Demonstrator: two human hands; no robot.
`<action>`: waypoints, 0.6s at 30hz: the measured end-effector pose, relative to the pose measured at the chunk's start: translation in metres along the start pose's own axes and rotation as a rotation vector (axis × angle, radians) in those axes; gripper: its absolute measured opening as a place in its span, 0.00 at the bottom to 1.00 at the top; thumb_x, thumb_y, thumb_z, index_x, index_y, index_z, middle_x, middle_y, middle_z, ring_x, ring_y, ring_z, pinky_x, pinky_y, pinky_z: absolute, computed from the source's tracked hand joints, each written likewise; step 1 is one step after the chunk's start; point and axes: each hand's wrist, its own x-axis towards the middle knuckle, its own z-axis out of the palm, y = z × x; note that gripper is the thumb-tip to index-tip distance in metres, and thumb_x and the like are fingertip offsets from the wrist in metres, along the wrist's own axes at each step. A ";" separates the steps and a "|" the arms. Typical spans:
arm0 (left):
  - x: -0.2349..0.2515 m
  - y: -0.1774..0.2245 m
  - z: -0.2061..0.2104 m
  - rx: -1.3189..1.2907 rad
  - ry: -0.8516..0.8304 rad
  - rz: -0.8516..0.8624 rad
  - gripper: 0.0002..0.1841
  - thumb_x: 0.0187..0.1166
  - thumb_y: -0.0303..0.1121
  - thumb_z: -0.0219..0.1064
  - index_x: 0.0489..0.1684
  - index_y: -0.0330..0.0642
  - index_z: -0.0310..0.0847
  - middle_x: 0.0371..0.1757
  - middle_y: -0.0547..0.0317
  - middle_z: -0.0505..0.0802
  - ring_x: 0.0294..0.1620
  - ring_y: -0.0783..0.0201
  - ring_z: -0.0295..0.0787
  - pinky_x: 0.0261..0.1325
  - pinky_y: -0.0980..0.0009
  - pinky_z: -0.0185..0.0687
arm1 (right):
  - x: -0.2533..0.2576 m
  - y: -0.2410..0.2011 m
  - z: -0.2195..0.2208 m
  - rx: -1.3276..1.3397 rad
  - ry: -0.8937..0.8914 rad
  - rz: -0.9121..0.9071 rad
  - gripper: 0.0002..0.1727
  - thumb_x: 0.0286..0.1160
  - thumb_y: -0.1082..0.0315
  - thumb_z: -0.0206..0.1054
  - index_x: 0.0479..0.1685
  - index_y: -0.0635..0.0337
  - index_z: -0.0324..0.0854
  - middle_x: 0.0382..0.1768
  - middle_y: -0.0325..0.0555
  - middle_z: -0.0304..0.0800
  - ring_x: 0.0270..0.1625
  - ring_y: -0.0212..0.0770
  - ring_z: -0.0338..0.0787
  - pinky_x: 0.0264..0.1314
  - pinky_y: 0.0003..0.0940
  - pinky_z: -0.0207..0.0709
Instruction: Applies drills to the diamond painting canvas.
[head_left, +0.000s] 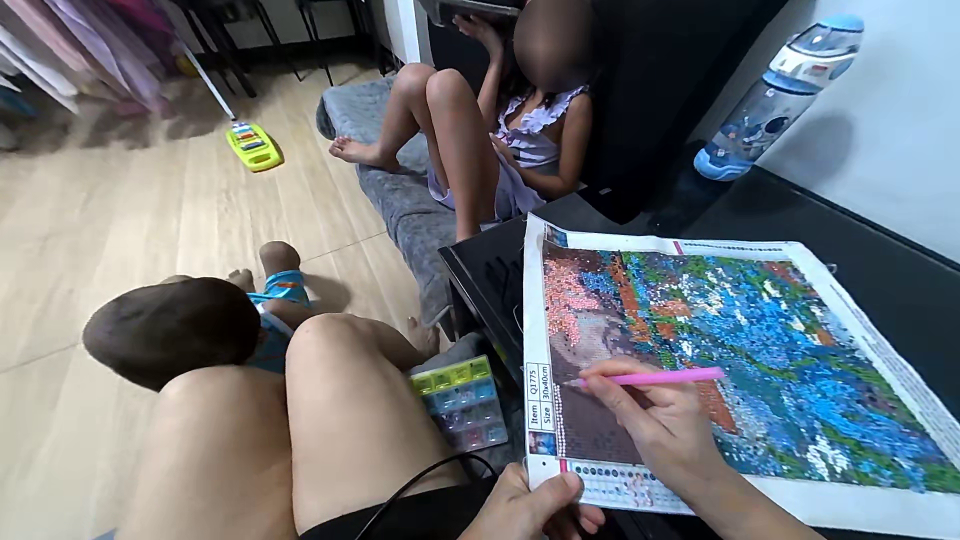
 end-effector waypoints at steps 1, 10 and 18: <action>0.000 0.000 0.000 0.004 -0.003 0.002 0.14 0.89 0.27 0.50 0.41 0.41 0.85 0.34 0.67 0.97 0.33 0.77 0.92 0.43 0.78 0.87 | -0.001 0.000 0.001 0.001 -0.007 0.012 0.12 0.83 0.56 0.65 0.40 0.51 0.90 0.34 0.26 0.91 0.29 0.12 0.81 0.31 0.07 0.74; 0.000 -0.002 0.000 -0.004 -0.015 0.016 0.13 0.88 0.27 0.52 0.41 0.42 0.85 0.33 0.68 0.97 0.32 0.77 0.92 0.42 0.79 0.87 | -0.002 0.002 0.003 -0.026 -0.051 -0.032 0.14 0.83 0.56 0.65 0.40 0.56 0.91 0.36 0.30 0.92 0.35 0.13 0.83 0.38 0.08 0.77; 0.000 -0.002 0.000 0.019 -0.014 0.024 0.13 0.88 0.27 0.51 0.43 0.42 0.85 0.34 0.68 0.97 0.33 0.77 0.92 0.42 0.78 0.87 | -0.002 0.004 0.004 -0.069 -0.047 -0.065 0.14 0.83 0.57 0.66 0.40 0.56 0.91 0.36 0.31 0.91 0.37 0.13 0.84 0.42 0.08 0.78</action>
